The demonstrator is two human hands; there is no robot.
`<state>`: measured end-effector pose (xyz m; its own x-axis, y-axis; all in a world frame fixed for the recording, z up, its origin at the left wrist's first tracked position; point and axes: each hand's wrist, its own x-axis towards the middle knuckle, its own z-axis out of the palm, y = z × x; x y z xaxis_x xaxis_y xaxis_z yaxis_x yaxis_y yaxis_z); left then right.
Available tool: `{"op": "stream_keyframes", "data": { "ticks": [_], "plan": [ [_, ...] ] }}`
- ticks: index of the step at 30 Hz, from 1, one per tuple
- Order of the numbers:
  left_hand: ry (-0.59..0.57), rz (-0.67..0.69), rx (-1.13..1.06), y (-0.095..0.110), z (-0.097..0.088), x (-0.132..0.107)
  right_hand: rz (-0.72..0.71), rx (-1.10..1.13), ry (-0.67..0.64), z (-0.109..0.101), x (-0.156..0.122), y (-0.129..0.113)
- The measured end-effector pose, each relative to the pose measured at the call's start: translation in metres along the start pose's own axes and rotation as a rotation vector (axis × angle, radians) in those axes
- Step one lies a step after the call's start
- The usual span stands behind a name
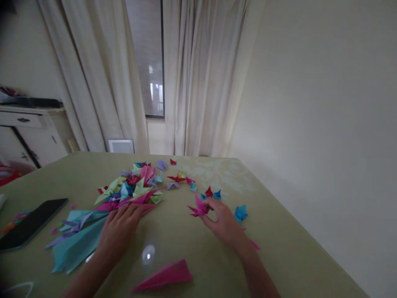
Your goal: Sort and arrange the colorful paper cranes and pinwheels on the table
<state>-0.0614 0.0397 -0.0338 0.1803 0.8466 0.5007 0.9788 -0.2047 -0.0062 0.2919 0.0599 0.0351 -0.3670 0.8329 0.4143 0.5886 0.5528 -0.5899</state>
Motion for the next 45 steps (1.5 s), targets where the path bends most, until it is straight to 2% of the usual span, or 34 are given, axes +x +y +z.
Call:
{"op": "stream_keyframes", "data": {
  "ticks": [2, 5, 8, 10, 13, 15, 17, 20, 22, 23, 26, 29, 31, 33, 34, 36, 38, 43, 45],
  "plan": [
    [-0.097, -0.05, 0.116, -0.014, 0.001, 0.0, 0.112, -0.088, 0.028, -0.025, -0.012, 0.007],
    [-0.144, -0.074, 0.17, -0.023, 0.002, -0.001, 0.249, -0.242, 0.153, -0.05, -0.041, 0.024],
    [-0.085, -0.092, 0.172, -0.025, 0.001, 0.002, 0.343, -0.337, 0.342, -0.063, -0.071, 0.043],
    [0.026, -0.075, 0.134, -0.023, 0.0, 0.005, 0.398, -0.333, 0.395, -0.067, -0.086, 0.052],
    [0.223, 0.042, 0.01, -0.012, -0.002, 0.008, 0.451, -0.288, 0.368, -0.068, -0.097, 0.058],
    [0.273, 0.143, -0.099, 0.003, -0.003, 0.008, 0.462, -0.291, 0.379, -0.067, -0.099, 0.056],
    [0.245, 0.231, -0.2, 0.021, -0.005, 0.005, 0.45, -0.304, 0.433, -0.062, -0.096, 0.051],
    [0.137, 0.357, -0.297, 0.044, -0.007, -0.001, 0.397, -0.24, 0.472, -0.044, -0.085, 0.034],
    [0.045, 0.442, -0.346, 0.052, -0.006, -0.004, 0.347, -0.149, 0.403, -0.026, -0.073, 0.018],
    [0.003, 0.477, -0.373, 0.053, -0.007, -0.004, 0.311, -0.103, 0.321, -0.016, -0.065, 0.008],
    [-0.042, 0.468, -0.405, 0.045, -0.012, -0.002, 0.149, 0.013, -0.057, 0.013, -0.036, -0.02],
    [0.045, 0.209, -0.211, 0.028, -0.023, 0.002, -0.025, 0.07, -0.378, 0.041, -0.004, -0.038],
    [0.041, -0.004, 0.001, 0.017, -0.031, 0.001, -0.093, 0.047, -0.499, 0.058, 0.01, -0.041],
    [-0.062, -0.143, 0.154, 0.009, -0.035, -0.004, -0.125, 0.002, -0.568, 0.073, 0.016, -0.038],
    [-0.134, -0.171, 0.19, 0.006, -0.034, -0.007, -0.131, -0.013, -0.591, 0.078, 0.015, -0.036],
    [-0.253, -0.179, 0.208, 0.003, -0.03, -0.014, -0.13, -0.019, -0.615, 0.085, 0.009, -0.031],
    [-0.294, -0.164, 0.18, 0.003, -0.025, -0.018, -0.118, 0.002, -0.623, 0.085, 0.001, -0.027],
    [-0.203, -0.109, -0.002, 0.011, -0.022, -0.013, -0.043, 0.186, -0.665, 0.07, -0.01, -0.028],
    [-0.105, -0.025, -0.133, 0.018, -0.022, -0.01, 0.003, 0.232, -0.557, 0.066, -0.009, -0.031]
  ]
}}
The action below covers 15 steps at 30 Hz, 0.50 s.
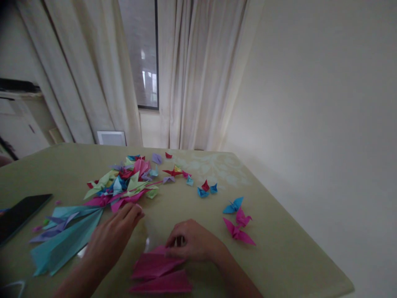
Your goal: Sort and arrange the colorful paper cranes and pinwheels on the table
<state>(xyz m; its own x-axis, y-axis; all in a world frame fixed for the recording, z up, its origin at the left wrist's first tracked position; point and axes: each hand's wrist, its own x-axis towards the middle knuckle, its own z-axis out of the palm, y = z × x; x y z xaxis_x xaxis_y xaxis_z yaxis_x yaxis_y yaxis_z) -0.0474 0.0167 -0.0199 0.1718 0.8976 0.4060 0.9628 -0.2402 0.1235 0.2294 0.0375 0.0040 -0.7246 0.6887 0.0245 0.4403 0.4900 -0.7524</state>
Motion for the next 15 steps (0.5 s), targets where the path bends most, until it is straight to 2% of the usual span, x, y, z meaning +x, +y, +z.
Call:
{"op": "stream_keyframes", "data": {
  "ticks": [2, 4, 7, 11, 13, 15],
  "plan": [
    [0.074, 0.128, -0.185, 0.01, 0.002, 0.001, 0.0, -0.014, 0.207, -0.001, 0.001, -0.003],
    [0.089, 0.228, -0.386, 0.022, 0.005, 0.0, -0.065, -0.098, 0.349, 0.0, 0.002, -0.004],
    [0.073, 0.273, -0.623, 0.036, 0.01, 0.0, -0.212, -0.301, 0.362, 0.003, 0.003, 0.0],
    [0.091, 0.18, -0.774, 0.039, 0.018, 0.001, -0.272, -0.429, 0.373, -0.002, 0.002, 0.009],
    [0.102, 0.107, -0.784, 0.035, 0.023, 0.002, -0.241, -0.435, 0.447, -0.015, -0.003, 0.012],
    [0.092, 0.054, -0.77, 0.029, 0.029, 0.005, -0.157, -0.436, 0.578, -0.035, -0.013, 0.014]
  ]
}}
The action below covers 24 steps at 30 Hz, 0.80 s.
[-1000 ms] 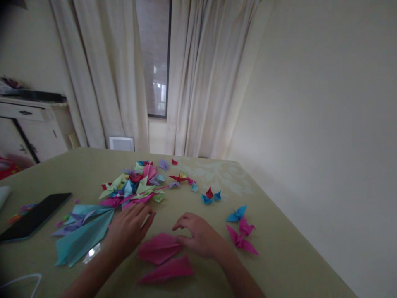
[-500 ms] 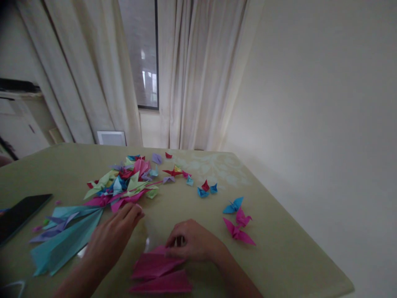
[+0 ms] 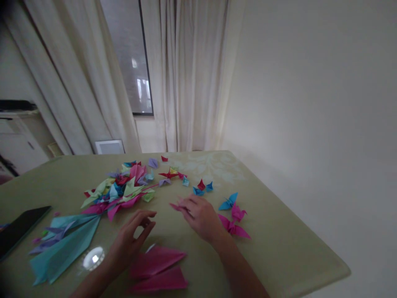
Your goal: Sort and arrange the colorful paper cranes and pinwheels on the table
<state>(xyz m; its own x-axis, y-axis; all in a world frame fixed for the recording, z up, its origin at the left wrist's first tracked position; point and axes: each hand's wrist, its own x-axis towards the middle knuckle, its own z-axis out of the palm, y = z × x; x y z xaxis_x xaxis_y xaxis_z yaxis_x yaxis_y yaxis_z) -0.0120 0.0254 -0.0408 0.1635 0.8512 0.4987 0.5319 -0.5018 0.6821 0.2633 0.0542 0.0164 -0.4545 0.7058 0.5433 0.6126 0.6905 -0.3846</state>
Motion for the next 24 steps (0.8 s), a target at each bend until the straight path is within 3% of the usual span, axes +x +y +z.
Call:
{"op": "stream_keyframes", "data": {
  "ticks": [5, 10, 13, 16, 19, 24],
  "plan": [
    [-0.133, -0.055, 0.127, -0.018, 0.004, 0.027, 0.27, -0.176, 0.237, -0.06, -0.008, 0.027],
    [-0.314, -0.049, 0.581, -0.027, 0.024, 0.086, 0.534, -0.451, 0.392, -0.083, -0.02, 0.043],
    [-0.318, -0.081, 0.769, -0.034, 0.04, 0.12, 0.735, -0.591, 0.36, -0.086, -0.022, 0.049],
    [-0.283, -0.102, 0.794, -0.041, 0.053, 0.144, 0.874, -0.652, 0.271, -0.089, -0.023, 0.053],
    [-0.332, -0.098, 0.762, -0.048, 0.066, 0.155, 0.896, -0.673, 0.287, -0.084, -0.023, 0.056],
    [-0.424, -0.02, 0.595, -0.055, 0.101, 0.164, 0.66, -0.596, 0.282, -0.047, -0.015, 0.05]
  ]
}}
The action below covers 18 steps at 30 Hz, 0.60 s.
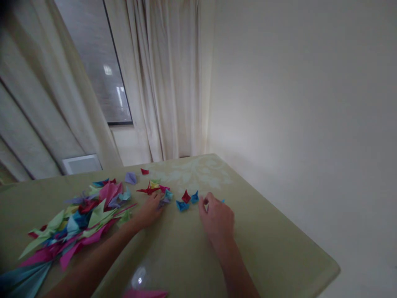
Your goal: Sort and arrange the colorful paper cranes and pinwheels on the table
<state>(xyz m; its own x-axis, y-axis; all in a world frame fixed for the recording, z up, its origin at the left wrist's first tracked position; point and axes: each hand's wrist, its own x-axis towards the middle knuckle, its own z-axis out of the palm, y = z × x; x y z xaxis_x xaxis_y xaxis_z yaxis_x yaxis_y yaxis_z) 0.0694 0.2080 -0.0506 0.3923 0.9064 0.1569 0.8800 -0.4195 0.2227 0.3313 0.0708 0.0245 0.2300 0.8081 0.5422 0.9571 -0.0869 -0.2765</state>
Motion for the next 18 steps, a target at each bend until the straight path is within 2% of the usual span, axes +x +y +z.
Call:
{"op": "stream_keyframes", "data": {
  "ticks": [4, 8, 13, 18],
  "plan": [
    [0.021, 0.039, -0.112, 0.014, 0.018, 0.015, -0.132, 0.113, -0.134, 0.02, -0.016, -0.03],
    [0.03, 0.13, -0.225, 0.023, 0.021, 0.02, -0.202, 0.172, -0.263, 0.032, -0.03, -0.049],
    [0.127, 0.138, -0.296, 0.016, 0.003, 0.03, -0.248, 0.234, -0.314, 0.042, -0.041, -0.06],
    [0.239, -0.013, -0.193, -0.009, -0.022, 0.046, -0.255, 0.258, -0.337, 0.045, -0.047, -0.066]
  ]
}}
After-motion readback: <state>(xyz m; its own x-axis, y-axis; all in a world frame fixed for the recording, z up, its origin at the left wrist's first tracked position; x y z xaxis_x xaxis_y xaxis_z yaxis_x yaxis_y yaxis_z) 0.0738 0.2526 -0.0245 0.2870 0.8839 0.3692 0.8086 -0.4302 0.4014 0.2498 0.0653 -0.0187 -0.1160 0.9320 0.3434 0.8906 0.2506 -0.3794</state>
